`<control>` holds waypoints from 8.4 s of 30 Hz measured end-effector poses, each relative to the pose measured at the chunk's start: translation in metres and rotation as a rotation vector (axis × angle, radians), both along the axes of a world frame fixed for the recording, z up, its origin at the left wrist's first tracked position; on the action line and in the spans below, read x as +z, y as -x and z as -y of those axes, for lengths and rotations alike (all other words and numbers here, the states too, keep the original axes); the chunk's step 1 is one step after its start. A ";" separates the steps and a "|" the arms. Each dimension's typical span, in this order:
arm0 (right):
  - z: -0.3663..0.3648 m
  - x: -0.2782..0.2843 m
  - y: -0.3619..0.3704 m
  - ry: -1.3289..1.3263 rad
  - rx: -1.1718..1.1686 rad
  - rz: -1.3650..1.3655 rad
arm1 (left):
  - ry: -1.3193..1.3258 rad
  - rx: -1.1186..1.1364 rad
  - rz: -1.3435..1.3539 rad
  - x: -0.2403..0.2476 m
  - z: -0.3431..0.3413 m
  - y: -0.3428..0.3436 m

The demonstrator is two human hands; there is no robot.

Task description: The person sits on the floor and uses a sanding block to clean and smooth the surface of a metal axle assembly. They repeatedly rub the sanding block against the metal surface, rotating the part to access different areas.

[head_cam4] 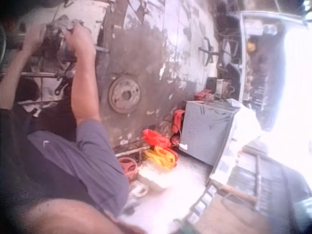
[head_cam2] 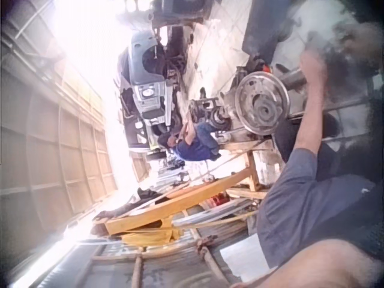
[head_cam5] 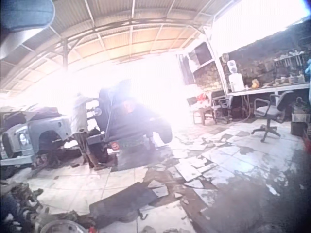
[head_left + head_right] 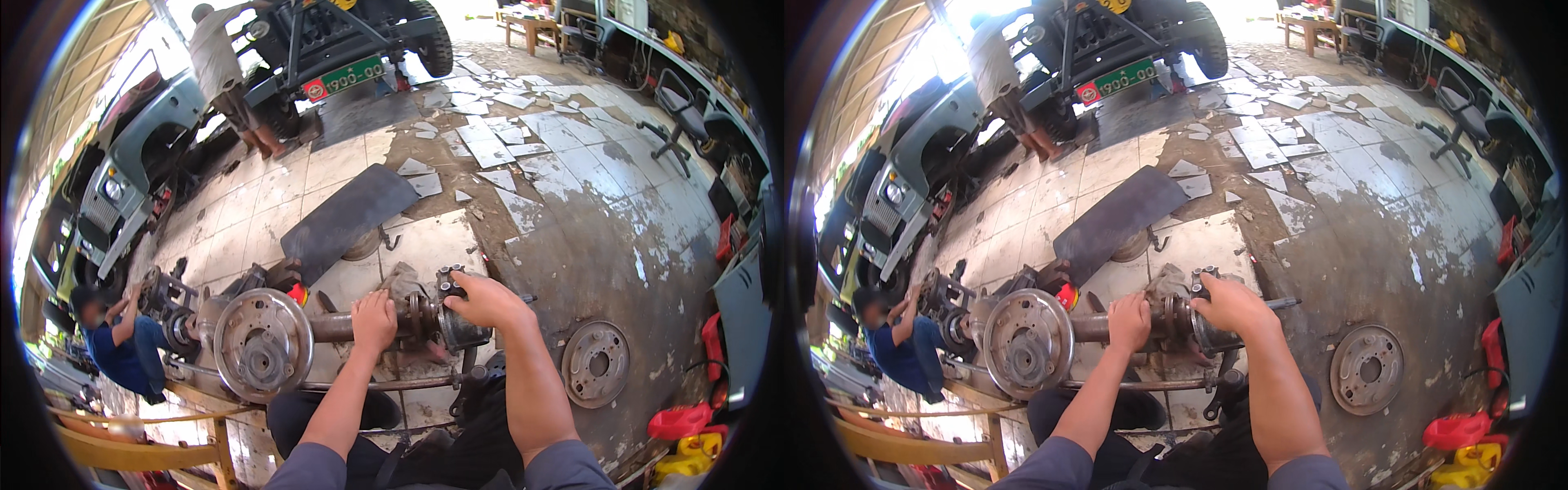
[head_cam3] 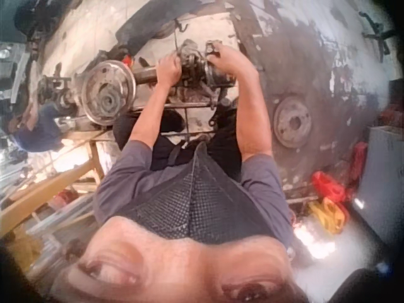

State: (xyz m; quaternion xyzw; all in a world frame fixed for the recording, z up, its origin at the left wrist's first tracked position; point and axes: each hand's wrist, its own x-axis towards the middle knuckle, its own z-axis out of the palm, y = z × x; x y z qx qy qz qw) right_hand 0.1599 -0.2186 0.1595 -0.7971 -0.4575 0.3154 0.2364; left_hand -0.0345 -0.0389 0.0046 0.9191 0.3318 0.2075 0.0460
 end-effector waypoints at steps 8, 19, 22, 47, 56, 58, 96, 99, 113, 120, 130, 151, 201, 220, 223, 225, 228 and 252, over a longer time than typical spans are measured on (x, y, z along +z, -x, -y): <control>-0.013 -0.001 0.004 0.083 0.054 0.123 | 0.263 -0.002 -0.102 0.018 -0.013 -0.008; -0.038 -0.023 0.012 0.195 0.012 0.238 | 0.175 -0.020 -0.042 0.014 -0.012 -0.003; -0.041 -0.024 0.013 0.219 0.002 0.278 | 0.253 -0.001 -0.099 0.023 -0.015 -0.010; -0.043 -0.021 0.013 0.206 0.058 0.263 | 0.111 0.019 0.064 0.006 -0.011 -0.005; -0.046 -0.021 0.012 0.254 0.042 0.243 | 0.108 0.036 0.040 0.006 -0.009 -0.004; -0.046 -0.023 0.013 0.232 0.038 0.256 | 0.170 0.046 -0.024 0.010 -0.014 -0.005; -0.046 -0.036 0.012 0.178 0.046 0.312 | 0.192 0.018 -0.044 0.005 -0.011 -0.001; -0.043 -0.041 0.010 0.148 0.038 0.349 | 0.044 0.018 0.096 -0.004 0.004 0.004; -0.047 -0.034 0.011 0.228 0.016 0.293 | -0.090 0.049 0.222 0.000 0.014 0.002; -0.048 -0.027 0.016 0.252 0.019 0.283 | 0.194 0.087 -0.069 0.009 -0.010 -0.010; -0.050 -0.024 0.019 0.284 0.014 0.292 | 0.022 0.066 0.166 0.005 0.003 -0.006; -0.042 -0.037 0.012 0.193 0.045 0.355 | 0.148 0.034 -0.038 0.002 -0.015 -0.011; -0.045 -0.032 0.015 0.238 0.012 0.311 | 0.129 0.131 0.045 0.003 0.030 0.012; -0.047 -0.033 0.014 0.256 0.015 0.298 | 0.301 0.075 -0.146 0.017 0.007 0.001; -0.044 -0.040 0.012 0.196 0.018 0.338 | 0.236 0.072 -0.063 0.010 0.017 0.007; -0.044 -0.039 0.011 0.195 0.035 0.344 | 0.178 0.069 -0.020 0.006 0.023 0.011; -0.047 -0.029 0.012 0.263 0.037 0.306 | 0.266 0.054 -0.107 0.012 0.007 0.002; -0.048 -0.029 0.011 0.282 0.017 0.258 | 0.251 0.066 0.002 0.014 0.023 0.003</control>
